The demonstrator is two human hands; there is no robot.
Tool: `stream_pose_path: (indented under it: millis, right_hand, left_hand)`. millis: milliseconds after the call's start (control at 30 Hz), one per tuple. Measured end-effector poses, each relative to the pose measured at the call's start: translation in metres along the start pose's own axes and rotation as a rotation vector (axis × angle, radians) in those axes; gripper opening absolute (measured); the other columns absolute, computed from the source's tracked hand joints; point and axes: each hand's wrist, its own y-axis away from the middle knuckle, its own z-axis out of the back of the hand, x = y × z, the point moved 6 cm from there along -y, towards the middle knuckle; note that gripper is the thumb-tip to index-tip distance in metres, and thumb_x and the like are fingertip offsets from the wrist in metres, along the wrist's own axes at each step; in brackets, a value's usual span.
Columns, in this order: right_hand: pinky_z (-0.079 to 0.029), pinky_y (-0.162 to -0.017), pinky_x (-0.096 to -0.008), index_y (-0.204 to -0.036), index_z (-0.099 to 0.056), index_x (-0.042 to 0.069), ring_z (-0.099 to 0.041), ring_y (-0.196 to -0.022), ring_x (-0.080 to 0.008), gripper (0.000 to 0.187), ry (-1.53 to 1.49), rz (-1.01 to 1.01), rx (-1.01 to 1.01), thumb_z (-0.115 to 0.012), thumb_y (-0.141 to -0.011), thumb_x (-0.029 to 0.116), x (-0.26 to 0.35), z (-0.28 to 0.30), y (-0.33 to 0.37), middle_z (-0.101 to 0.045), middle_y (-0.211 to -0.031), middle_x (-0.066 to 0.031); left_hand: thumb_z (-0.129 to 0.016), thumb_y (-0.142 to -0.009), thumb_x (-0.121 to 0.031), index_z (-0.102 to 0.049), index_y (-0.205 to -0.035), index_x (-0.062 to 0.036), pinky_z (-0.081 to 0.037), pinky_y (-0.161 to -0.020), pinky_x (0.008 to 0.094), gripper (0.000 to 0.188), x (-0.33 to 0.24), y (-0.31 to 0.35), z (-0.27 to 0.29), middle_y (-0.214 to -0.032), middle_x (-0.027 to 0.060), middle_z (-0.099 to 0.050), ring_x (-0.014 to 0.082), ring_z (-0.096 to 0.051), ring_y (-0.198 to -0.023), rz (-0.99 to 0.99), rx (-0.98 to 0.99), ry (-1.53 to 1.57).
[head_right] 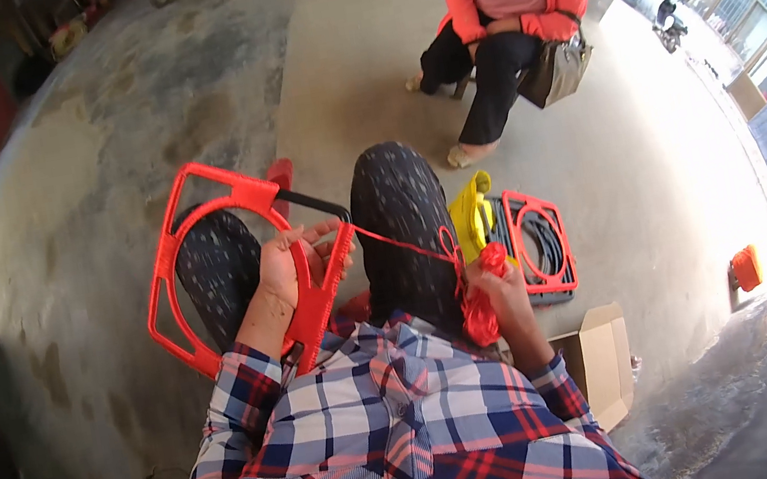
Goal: Wrap red plastic rope around red plastic frames.
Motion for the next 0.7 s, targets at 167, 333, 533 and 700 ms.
stream_pose_path:
  millis: [167, 333, 533, 700]
  right_hand:
    - [-0.044, -0.057, -0.0279, -0.084, -0.059, 0.004, -0.057, -0.062, -0.0125, 0.015, 0.434, 0.205, 0.013, -0.071, -0.078, 0.011, 0.021, -0.028, 0.021, -0.06, -0.069, -0.0029]
    - [-0.044, -0.059, -0.0291, -0.084, -0.059, 0.003, -0.056, -0.063, -0.0116, 0.018, 0.318, 0.08, 0.011, -0.071, -0.08, 0.015, 0.016, -0.024, 0.025, -0.059, -0.068, -0.0025]
    - [-0.047, -0.063, -0.0299, -0.089, -0.059, 0.002, -0.058, -0.067, -0.0116, 0.02, 0.309, 0.104, 0.041, -0.07, -0.081, 0.016, 0.0, -0.038, 0.018, -0.062, -0.073, -0.0042]
    - [-0.049, -0.078, -0.0388, -0.105, -0.059, 0.004, -0.064, -0.088, -0.034, 0.034, 0.585, 0.068, 0.157, -0.07, -0.08, 0.025, 0.012, -0.059, 0.021, -0.065, -0.09, -0.0161]
  left_hand:
    - [-0.043, -0.087, -0.039, -0.055, -0.125, 0.0026, -0.051, -0.078, 0.0461, 0.057, 0.007, -0.007, 0.006, -0.107, 0.028, -0.063, 0.0392, -0.064, -0.086, 0.026, -0.045, -0.091]
    - [-0.042, -0.088, -0.039, -0.054, -0.125, 0.0036, -0.05, -0.08, 0.0479, 0.058, 0.013, -0.009, 0.012, -0.109, 0.0298, -0.062, 0.0403, -0.064, -0.088, 0.075, -0.036, -0.071]
    - [-0.041, -0.09, -0.034, -0.055, -0.123, 0.0041, -0.052, -0.078, 0.0485, 0.053, 0.017, -0.012, -0.011, -0.105, 0.0288, -0.064, 0.0412, -0.065, -0.087, 0.127, -0.019, -0.136]
    - [-0.04, -0.09, -0.028, -0.058, -0.119, 0.0046, -0.055, -0.074, 0.0466, 0.047, 0.03, -0.005, -0.03, -0.1, 0.0262, -0.066, 0.0397, -0.067, -0.083, 0.21, -0.063, -0.169]
